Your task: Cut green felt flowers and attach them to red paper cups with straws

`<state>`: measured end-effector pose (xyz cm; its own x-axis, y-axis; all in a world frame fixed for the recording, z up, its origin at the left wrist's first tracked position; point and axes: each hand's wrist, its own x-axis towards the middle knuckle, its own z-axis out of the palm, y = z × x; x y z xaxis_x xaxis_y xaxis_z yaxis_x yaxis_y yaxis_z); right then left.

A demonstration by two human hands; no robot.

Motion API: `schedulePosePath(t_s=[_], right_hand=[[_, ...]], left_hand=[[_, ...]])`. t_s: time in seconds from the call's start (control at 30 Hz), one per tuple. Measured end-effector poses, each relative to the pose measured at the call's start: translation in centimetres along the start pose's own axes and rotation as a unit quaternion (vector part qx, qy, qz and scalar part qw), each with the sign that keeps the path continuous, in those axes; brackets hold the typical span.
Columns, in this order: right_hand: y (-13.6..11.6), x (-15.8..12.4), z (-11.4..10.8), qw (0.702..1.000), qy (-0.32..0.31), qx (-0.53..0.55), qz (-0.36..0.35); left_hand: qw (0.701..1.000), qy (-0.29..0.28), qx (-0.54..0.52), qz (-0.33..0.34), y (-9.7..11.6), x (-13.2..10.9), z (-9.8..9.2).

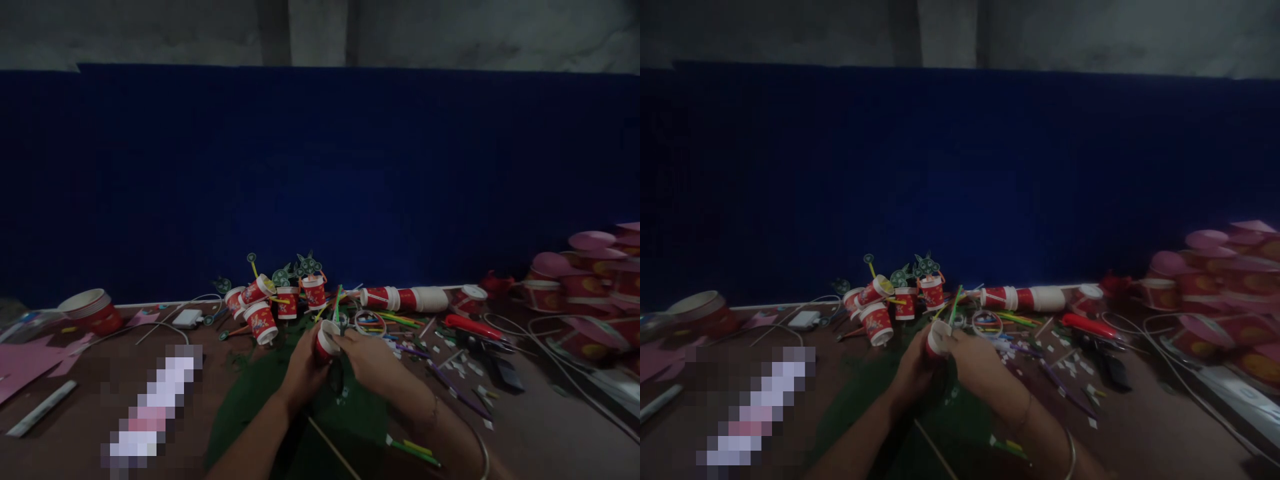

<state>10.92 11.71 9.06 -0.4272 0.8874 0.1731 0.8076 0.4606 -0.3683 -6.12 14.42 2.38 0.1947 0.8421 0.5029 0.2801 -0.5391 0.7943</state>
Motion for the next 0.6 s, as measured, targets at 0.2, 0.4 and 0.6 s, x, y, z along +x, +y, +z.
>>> schedulePosePath(t_s=[0.2, 0.4, 0.6], right_hand=[[-0.6, 0.2, -0.1, 0.999, 0.002, 0.05, 0.0], [-1.0, 0.3, -0.1, 0.995, -0.062, -0.072, 0.035], [-0.4, 0.3, 0.3, 0.999, -0.01, 0.035, 0.01]], left_hand=[[0.997, -0.051, 0.04, 0.032, -1.2, -0.1, -0.1], [0.993, -0.077, 0.072, 0.055, -1.5, -0.1, -0.2], [0.991, -0.063, 0.102, 0.067, -1.6, 0.0, -0.1]])
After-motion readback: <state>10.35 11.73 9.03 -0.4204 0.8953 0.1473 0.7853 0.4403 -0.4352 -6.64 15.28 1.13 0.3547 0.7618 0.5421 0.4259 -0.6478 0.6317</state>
